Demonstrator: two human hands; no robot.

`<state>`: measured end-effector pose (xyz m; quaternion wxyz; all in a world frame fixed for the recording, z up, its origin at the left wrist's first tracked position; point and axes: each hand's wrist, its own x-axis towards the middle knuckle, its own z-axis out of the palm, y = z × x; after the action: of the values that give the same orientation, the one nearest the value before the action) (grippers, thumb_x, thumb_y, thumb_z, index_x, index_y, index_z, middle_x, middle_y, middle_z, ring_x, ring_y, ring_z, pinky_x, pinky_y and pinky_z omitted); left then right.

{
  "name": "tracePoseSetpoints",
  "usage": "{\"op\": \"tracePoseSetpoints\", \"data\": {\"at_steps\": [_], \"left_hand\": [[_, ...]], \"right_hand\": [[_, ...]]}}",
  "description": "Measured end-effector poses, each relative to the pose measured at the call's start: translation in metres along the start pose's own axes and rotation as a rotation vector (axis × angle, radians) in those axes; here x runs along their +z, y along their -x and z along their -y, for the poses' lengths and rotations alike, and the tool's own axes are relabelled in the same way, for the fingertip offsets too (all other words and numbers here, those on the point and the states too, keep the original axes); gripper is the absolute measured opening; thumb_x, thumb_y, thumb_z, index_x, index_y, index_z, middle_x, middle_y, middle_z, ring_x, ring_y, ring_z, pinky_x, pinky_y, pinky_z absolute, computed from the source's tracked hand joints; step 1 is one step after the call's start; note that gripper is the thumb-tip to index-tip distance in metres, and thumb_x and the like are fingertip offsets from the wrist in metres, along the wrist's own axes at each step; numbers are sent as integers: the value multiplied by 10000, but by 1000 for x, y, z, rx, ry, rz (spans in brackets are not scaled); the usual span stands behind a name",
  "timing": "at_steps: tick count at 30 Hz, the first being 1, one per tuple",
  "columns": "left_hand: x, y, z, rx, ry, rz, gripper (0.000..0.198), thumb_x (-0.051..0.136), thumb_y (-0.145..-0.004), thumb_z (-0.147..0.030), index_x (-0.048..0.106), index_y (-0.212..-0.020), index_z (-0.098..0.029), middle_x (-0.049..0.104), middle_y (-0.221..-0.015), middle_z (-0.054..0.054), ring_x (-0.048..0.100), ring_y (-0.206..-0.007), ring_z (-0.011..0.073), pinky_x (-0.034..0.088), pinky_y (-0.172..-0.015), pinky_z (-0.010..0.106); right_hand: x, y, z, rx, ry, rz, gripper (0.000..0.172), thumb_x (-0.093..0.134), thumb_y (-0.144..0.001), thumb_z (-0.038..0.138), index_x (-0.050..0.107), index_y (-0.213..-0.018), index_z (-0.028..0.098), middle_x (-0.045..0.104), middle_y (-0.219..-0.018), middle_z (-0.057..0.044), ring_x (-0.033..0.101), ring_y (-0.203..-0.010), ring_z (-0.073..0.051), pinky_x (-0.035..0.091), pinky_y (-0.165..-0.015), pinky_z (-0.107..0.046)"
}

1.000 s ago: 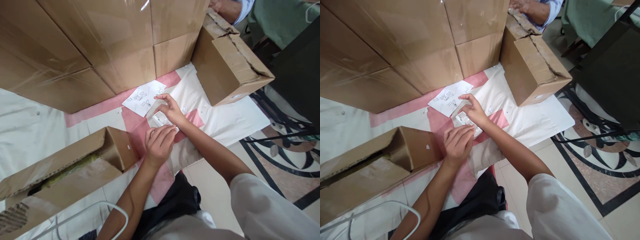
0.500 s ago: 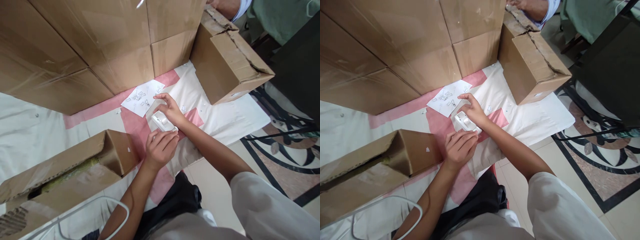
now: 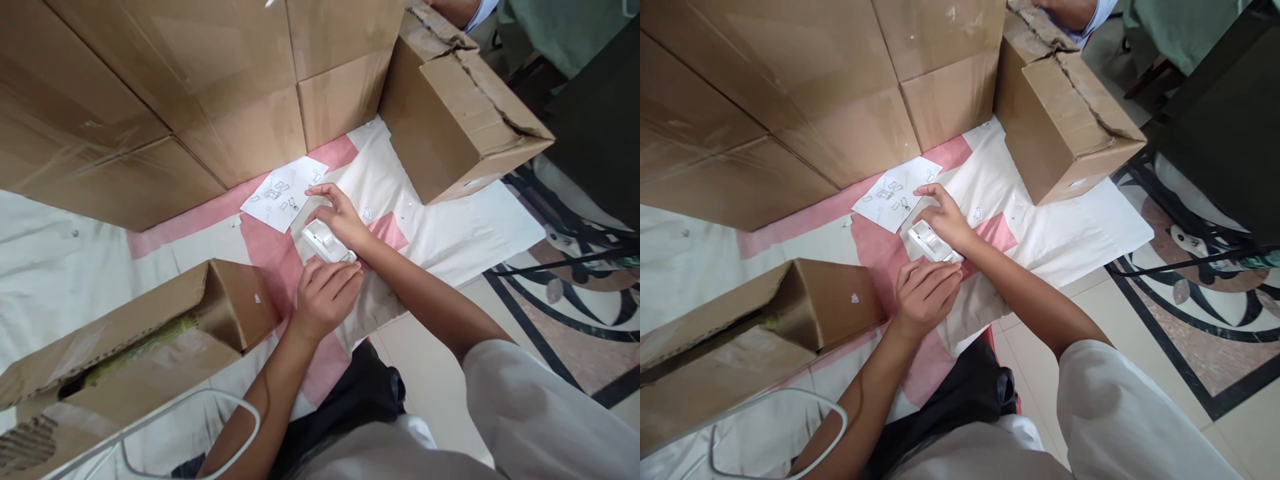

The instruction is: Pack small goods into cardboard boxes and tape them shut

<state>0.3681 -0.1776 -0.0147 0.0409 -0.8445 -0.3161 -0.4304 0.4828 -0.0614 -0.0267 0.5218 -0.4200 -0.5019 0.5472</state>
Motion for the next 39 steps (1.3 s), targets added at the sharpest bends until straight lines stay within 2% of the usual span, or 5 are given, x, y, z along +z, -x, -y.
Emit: {"op": "tracePoseSetpoints", "data": {"at_steps": [5,11,18,33,39], "left_hand": [[0,-2,0,-8,-13,8,183,679,-869,-58,682,-948,-224,816,-961,-16,759,-911,152,435,-877,369],[-5,-1,-3,130,282,45,54,662,-886,-294,677,-906,-246,786,-886,-16,716,-771,141,448,-796,350],[-3,3,11,-249,10,-83,174,658,-891,-339,769,-969,-231,674,-787,49,552,-709,188,371,-718,372],[2,2,15,-240,-6,10,133,656,-905,-335,746,-866,-246,697,-874,51,551,-796,202,374,-766,371],[4,2,16,-241,-30,-12,131,687,-897,-366,766,-907,-262,737,-972,48,566,-830,208,368,-813,396]], "right_hand": [[0,0,0,-16,4,-8,349,581,-710,155,520,-1038,259,584,-1257,-60,581,-1267,-283,573,-999,-453],[-2,-1,-3,6,19,23,375,579,-710,175,505,-1067,262,575,-1284,-47,672,-989,-226,568,-988,-475],[-2,-1,-2,-24,12,17,366,566,-699,165,514,-1052,249,572,-1257,-49,676,-945,-212,576,-976,-480],[-1,0,-1,-12,27,25,388,555,-694,211,494,-1076,250,553,-1292,-46,668,-800,-171,551,-978,-463],[0,-1,-1,-64,44,-9,369,566,-663,205,503,-1023,255,571,-1233,-62,558,-1235,-258,577,-975,-430]]}}
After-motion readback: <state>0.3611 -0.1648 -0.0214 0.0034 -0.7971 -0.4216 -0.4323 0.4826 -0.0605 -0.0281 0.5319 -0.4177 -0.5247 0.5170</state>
